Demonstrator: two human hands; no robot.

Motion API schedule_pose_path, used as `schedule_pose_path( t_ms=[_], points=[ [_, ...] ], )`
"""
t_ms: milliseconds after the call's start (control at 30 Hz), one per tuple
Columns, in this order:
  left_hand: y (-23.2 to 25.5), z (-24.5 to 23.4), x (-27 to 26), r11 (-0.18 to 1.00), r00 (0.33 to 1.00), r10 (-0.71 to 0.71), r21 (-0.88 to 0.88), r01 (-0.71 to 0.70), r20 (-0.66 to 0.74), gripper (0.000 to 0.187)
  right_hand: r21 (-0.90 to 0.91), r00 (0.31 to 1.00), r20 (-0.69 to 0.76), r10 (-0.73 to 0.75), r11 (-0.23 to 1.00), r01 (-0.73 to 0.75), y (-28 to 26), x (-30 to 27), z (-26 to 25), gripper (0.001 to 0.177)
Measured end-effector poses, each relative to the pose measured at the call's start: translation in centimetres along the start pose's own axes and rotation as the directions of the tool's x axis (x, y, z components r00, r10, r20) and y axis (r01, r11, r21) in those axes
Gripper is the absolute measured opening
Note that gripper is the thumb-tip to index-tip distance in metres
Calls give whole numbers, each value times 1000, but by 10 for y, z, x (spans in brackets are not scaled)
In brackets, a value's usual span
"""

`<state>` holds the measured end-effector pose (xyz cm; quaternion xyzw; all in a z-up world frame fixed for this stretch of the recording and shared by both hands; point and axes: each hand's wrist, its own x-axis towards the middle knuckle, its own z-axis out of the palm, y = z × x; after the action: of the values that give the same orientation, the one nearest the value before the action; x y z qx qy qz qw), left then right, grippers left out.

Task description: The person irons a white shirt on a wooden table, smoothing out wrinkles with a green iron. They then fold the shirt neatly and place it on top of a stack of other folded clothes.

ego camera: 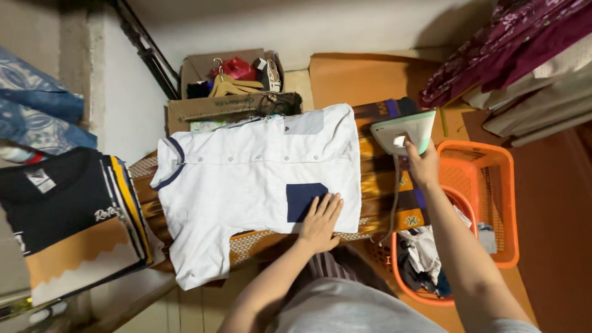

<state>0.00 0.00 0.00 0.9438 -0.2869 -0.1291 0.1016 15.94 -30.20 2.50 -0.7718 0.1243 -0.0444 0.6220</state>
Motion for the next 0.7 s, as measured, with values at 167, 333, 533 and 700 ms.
schedule_pose_path(
  t_ms=[167, 333, 533, 700],
  points=[
    [14, 39, 33, 1000, 1000, 6, -17, -6, -11, 89, -123, 986, 75, 146, 983, -137, -20, -5, -10, 35],
    [15, 62, 41, 992, 988, -16, -122, -2, -151, 58, -172, 977, 128, 172, 974, -149, -11, 4, -21, 41],
    [16, 65, 38, 970, 991, -13, -242, -20, -134, 56, -575, 856, 119, 503, 738, -354, -43, -13, -71, 65],
    [12, 71, 37, 949, 972, -10, -309, -65, -235, 57, -551, 717, 295, 631, 726, -412, -21, -40, -14, 63]
  ],
)
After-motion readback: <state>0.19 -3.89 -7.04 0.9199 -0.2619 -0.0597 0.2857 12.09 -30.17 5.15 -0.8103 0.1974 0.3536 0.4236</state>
